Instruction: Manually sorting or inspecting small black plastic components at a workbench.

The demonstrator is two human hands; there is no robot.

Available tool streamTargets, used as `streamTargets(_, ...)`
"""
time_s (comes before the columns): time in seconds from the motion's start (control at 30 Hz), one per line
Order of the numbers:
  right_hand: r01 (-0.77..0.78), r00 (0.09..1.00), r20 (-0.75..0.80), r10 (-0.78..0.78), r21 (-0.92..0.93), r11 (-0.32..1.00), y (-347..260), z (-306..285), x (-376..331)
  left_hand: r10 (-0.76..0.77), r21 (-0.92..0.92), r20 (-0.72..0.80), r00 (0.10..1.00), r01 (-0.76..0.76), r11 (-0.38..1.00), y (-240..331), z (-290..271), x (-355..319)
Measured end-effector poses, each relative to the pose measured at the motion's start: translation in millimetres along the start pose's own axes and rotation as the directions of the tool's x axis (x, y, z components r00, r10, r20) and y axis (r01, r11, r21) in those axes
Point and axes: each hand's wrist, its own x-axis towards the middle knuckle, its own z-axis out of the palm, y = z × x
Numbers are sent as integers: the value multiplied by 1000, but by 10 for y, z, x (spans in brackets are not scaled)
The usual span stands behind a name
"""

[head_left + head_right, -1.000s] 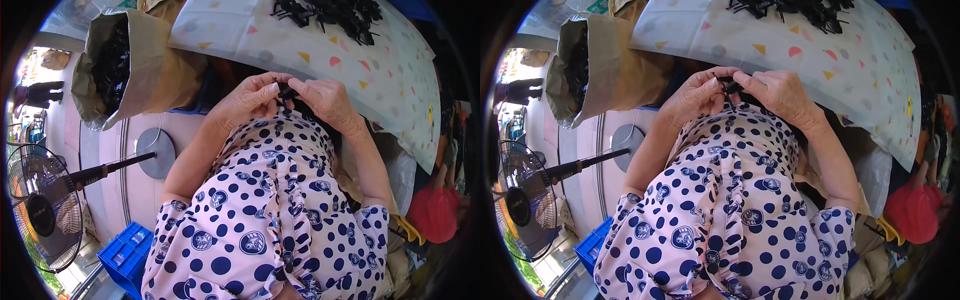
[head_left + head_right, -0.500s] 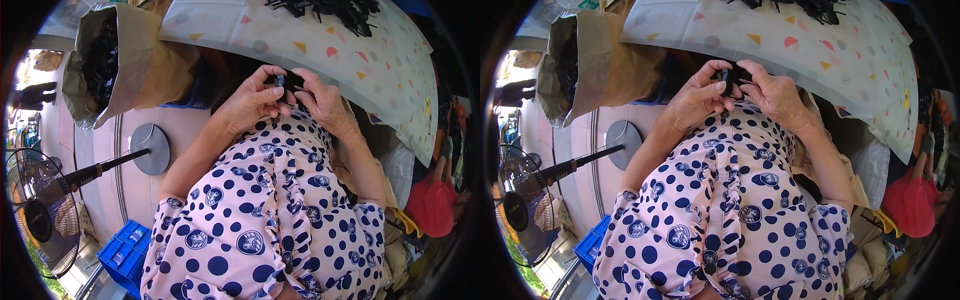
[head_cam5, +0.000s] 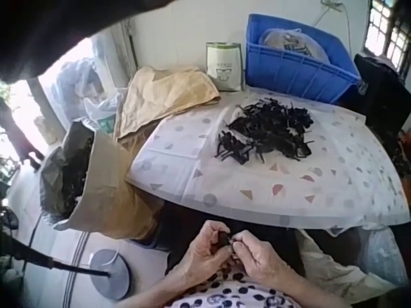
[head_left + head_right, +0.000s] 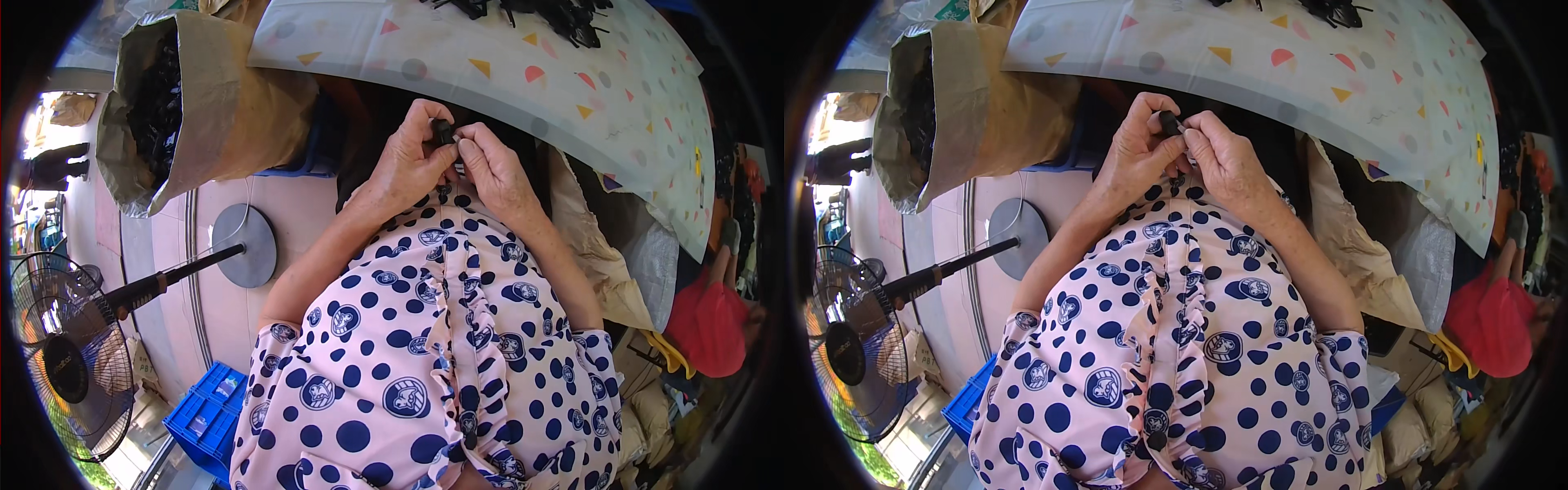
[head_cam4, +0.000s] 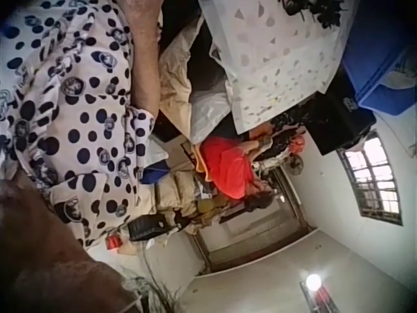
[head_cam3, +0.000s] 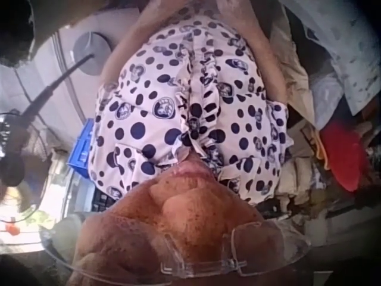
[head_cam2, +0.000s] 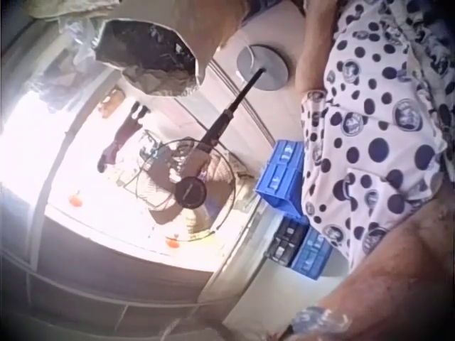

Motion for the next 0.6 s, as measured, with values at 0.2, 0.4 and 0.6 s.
streamTargets(0.2,-50,999,23,49,17,999,15,3,14,66,212,-38,997,-56,976,-41,17,19)
streamTargets(0.4,-61,998,33,61,11,998,50,11,20,58,262,-42,997,-45,964,-30,32,34)
streamTargets(0.6,-54,998,32,57,-62,997,73,22,23,10,258,-41,999,1,966,-37,42,30)
